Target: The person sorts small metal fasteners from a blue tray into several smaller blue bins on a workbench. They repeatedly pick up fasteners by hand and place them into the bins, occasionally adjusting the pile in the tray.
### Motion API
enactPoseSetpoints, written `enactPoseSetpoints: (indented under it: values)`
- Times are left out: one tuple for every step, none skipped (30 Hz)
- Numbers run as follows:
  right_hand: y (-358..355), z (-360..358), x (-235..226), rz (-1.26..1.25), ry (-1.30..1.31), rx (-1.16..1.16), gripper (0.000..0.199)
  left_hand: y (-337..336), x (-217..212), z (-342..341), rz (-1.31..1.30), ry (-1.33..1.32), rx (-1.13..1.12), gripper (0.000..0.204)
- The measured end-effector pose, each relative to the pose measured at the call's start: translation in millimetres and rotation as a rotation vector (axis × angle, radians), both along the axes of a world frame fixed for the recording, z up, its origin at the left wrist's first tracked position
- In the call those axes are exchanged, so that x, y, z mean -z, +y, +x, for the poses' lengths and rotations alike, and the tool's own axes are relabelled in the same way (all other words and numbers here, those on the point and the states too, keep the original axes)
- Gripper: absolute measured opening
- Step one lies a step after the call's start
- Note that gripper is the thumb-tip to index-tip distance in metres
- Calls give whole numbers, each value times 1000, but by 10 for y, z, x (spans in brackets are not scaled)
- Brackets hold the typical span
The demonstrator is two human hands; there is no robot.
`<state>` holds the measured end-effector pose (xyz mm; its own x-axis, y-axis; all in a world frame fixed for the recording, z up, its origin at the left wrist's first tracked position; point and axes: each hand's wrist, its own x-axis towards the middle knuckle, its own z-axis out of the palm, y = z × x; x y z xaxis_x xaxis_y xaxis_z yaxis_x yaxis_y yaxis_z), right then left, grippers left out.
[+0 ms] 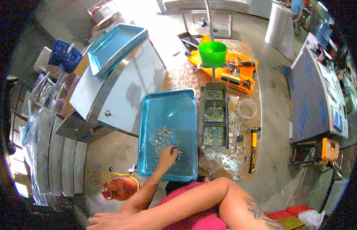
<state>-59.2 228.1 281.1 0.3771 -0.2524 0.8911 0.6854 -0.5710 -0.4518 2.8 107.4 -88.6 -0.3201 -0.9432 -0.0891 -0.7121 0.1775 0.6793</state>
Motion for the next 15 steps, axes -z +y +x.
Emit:
enactPoseSetpoints:
  values:
    - [38, 56, -35, -2, 23, -60, 32, 42, 122, 115, -100, -168, 38, 38]
    - [51, 106, -42, -5, 38, -50, 34, 100, 234, 208, -157, -201, 20, 41]
    - [57, 137, -28, -28, 50, -59, 35, 154, 332, 282, -171, -280, -3, 45]
    - [56, 167, -11, -46, 60, -67, 35, 207, 416, 345, -169, -376, -23, 48]
    - [63, 194, -2, -65, 70, -73, 36, 255, 483, 399, -164, -407, -9, 50]
    - [69, 206, 7, -57, 68, -79, 36, 277, 537, 432, -151, -451, 6, 51]
    - [74, 211, 15, -52, 68, -84, 37, 284, 581, 448, -143, -519, 29, 53]
    - [78, 218, 14, -45, 66, -88, 37, 282, 612, 455, -97, -490, 38, 53]
    - [89, 225, 1, -26, 39, -82, 38, 270, 633, 452, -55, -486, 55, 54]
    - [114, 239, -24, -8, 11, -76, 38, 266, 643, 444, -14, -482, 72, 54]
    - [125, 258, -47, 8, -15, -69, 39, 264, 644, 425, -18, -479, 89, 54]
    - [127, 281, -64, 7, -1, -90, 39, 275, 641, 400, -20, -476, 104, 55]
    - [127, 308, -81, 7, 14, -111, 39, 290, 633, 370, -10, -489, 123, 55]
    - [120, 322, -87, 7, 29, -130, 39, 302, 620, 344, -87, -421, 113, 55]
    - [111, 323, -84, -8, 42, -152, 39, 319, 609, 314, -131, -408, 97, 54]
